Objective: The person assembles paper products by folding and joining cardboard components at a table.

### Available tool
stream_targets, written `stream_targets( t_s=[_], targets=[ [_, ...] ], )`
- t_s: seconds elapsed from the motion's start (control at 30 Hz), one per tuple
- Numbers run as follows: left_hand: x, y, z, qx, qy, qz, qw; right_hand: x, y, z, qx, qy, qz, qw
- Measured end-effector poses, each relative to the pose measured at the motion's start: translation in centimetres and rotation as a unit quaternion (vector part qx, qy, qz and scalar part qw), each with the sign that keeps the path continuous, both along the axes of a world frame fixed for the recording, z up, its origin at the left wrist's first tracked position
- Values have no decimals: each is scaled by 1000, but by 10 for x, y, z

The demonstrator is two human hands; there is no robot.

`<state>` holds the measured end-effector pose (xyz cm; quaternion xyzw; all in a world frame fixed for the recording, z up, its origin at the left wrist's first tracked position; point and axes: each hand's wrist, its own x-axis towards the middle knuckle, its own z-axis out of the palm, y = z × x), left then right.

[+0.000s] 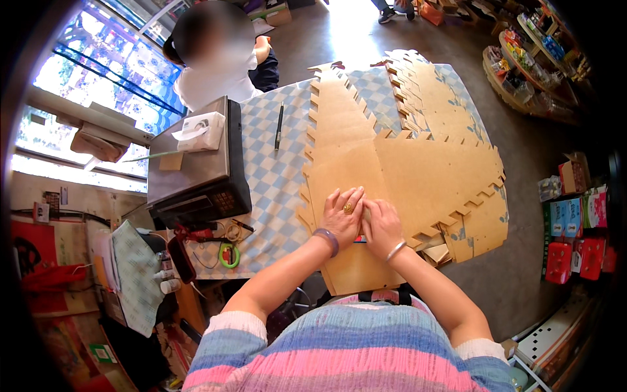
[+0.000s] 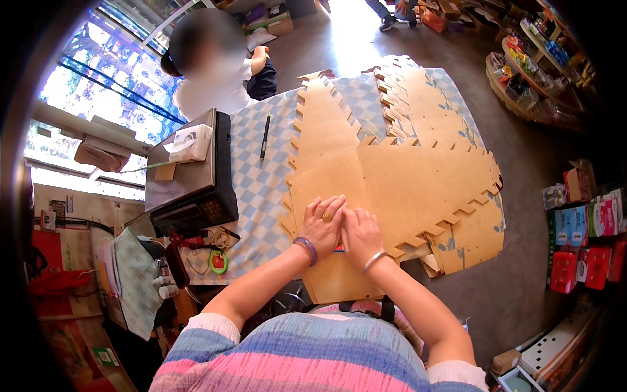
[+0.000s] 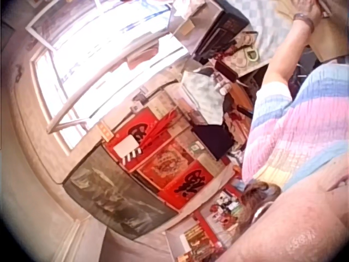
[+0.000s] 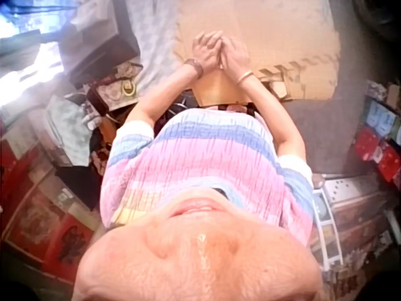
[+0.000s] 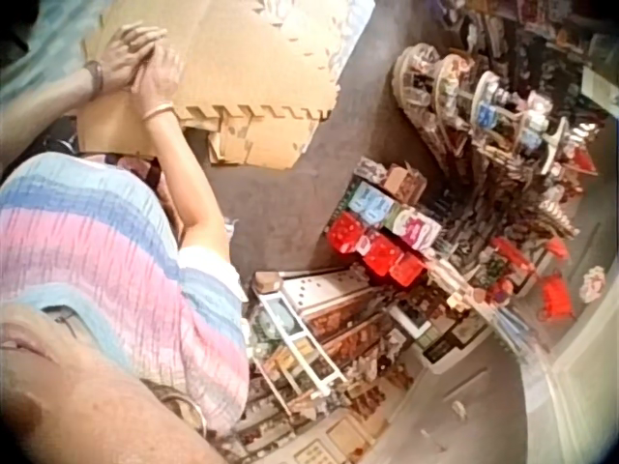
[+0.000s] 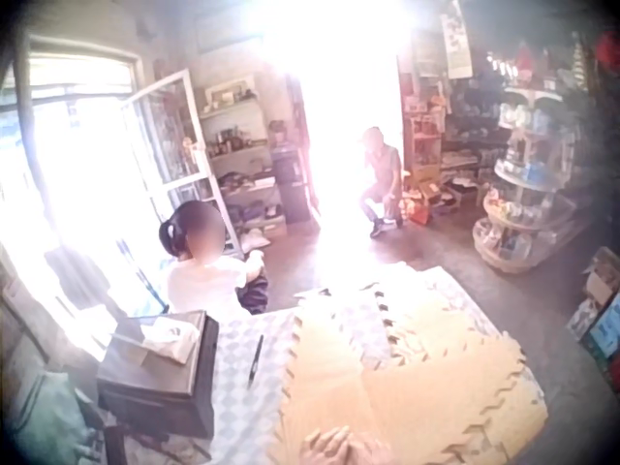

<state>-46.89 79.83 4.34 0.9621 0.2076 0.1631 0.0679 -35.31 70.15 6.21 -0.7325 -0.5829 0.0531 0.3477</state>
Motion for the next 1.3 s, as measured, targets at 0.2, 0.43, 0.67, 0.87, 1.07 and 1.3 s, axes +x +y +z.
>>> stream_targets(
  t_s=[0.2, 0.43, 0.67, 0.87, 1.07, 1.3],
  targets=[
    [2, 0, 6, -11, 31, 6, 999, 9, -32, 3, -59, 17, 25, 998],
    [4, -5, 6, -4, 30, 11, 999, 7, -36, -11, -35, 2, 21, 999],
    [2, -3, 11, -12, -5, 1, 1000, 7, -35, -10, -35, -8, 24, 999],
    [-34, -7, 24, 22, -85, -163, 983, 10, -35, -11, -31, -1, 23, 999],
    [-45, -10, 21, 59, -72, -249, 964, 12, -36, -8, -52, 35, 37, 997],
    [-44, -9, 21, 82, -11, -237, 968, 19, -43, -9, -40, -18, 91, 995]
  ],
)
